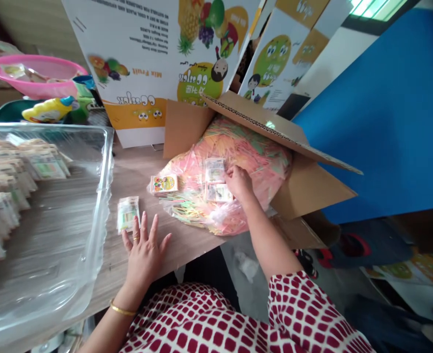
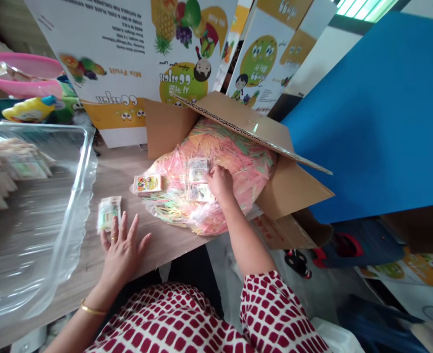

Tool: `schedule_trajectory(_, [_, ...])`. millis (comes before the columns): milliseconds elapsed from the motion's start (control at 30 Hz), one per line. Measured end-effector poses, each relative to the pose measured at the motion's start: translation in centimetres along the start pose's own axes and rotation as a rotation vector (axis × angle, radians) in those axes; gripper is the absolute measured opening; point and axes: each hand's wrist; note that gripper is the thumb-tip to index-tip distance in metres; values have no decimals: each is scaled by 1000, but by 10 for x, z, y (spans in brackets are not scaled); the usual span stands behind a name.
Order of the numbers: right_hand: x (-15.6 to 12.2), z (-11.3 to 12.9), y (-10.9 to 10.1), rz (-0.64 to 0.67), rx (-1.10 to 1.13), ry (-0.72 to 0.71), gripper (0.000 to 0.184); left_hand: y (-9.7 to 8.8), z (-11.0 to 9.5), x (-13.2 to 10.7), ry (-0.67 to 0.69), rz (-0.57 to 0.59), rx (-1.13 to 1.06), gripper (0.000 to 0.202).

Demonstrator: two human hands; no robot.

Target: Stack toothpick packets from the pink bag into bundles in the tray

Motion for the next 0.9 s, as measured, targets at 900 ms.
schedule_trajectory(900, [-121, 101, 26, 538, 191, -545, 27, -14, -8, 13, -947, 155, -1561, 52])
Point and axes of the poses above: each hand's wrist, its own x-axis towards the middle knuckle, its own y-axis out of the palm, z = x × y, and after that the axes turned 8 degrees about -x, right-handed
